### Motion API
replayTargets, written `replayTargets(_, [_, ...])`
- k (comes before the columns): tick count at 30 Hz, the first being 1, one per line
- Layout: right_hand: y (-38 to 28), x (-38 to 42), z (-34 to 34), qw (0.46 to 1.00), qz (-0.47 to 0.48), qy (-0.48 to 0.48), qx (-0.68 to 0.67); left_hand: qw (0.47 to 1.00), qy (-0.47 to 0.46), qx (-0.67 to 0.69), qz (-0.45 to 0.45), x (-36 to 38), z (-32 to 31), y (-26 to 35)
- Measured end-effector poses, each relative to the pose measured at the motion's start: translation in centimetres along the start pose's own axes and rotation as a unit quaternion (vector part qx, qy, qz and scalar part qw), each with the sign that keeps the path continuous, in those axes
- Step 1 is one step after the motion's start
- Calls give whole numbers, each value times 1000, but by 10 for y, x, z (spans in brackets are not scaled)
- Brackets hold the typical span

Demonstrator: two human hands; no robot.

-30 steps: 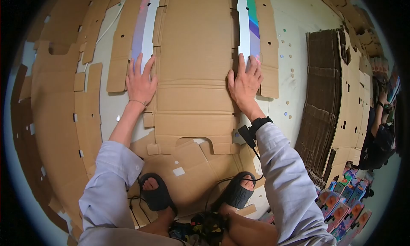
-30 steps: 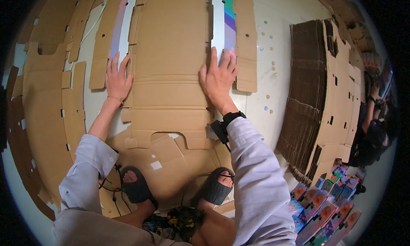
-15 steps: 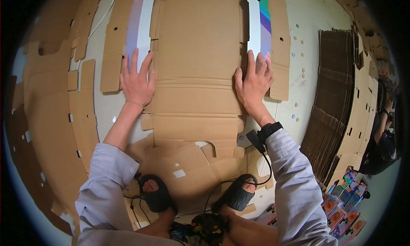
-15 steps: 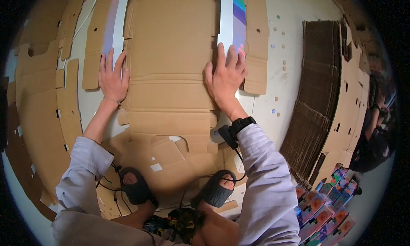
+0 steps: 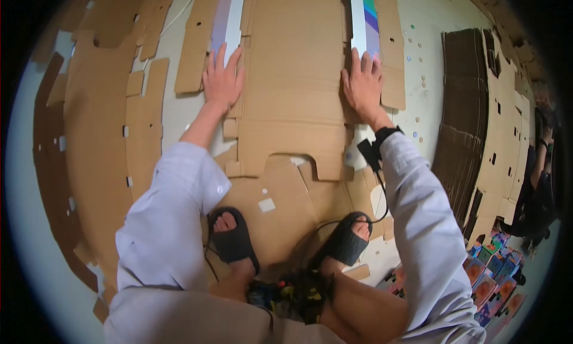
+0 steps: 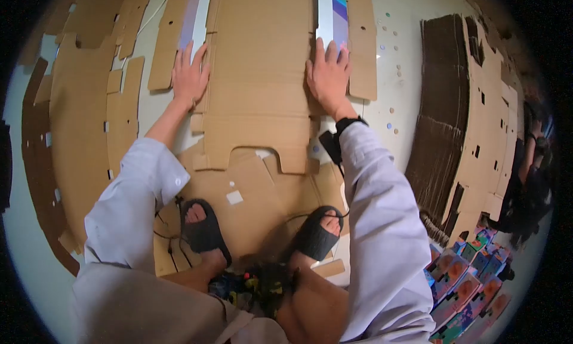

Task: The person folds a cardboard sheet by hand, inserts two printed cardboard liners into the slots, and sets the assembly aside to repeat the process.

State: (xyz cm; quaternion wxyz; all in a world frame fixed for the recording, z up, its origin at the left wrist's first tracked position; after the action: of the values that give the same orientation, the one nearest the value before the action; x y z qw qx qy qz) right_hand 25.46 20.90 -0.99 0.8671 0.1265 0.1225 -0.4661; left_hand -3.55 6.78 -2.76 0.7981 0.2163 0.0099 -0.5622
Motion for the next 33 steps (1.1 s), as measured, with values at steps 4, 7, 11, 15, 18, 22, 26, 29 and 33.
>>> replayTargets(4, [19, -7, 10, 993, -12, -37, -113, 983, -3, 183, -4, -14, 3, -18])
replayTargets(7, [53, -13, -2, 958, -14, -39, -284, 932, -38, 358, 37, -20, 36, -21])
replayTargets(11, [107, -24, 24, 818, -179, -175, -518, 846, 47, 502, 174, -30, 50, -66])
replayTargets(15, [146, -7, 24, 768, -298, -276, -495, 757, 54, 558, 337, -19, 85, -44])
replayTargets(18, [148, 20, 25, 751, -269, -441, -412, 895, -60, 361, 254, -13, 59, -76])
replayTargets(22, [137, 43, 9, 700, -307, -433, -478, 809, -70, 449, 372, 7, 48, -92])
replayTargets(26, [148, 27, 4, 765, -235, -391, -454, 817, -74, 437, 370, 3, 53, -99])
replayTargets(29, [146, -5, 52, 792, -213, -343, -457, 823, -57, 455, 333, -13, 67, -88])
replayTargets(33, [161, -48, 138, 822, -207, -281, -451, 789, -134, 509, 318, -38, 104, -48])
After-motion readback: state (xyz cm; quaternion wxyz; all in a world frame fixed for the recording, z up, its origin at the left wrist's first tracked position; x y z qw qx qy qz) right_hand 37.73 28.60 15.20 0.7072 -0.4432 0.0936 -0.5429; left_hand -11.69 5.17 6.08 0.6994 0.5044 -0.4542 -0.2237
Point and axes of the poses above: each hand's wrist, its own x-axis away from the middle knuckle, its own z-axis out of the back of the hand, y = z × x, the point moved 4 cm from there along -x, towards the middle knuckle, and after that the axes turned 11 degrees about x, right-handed, at the moved point
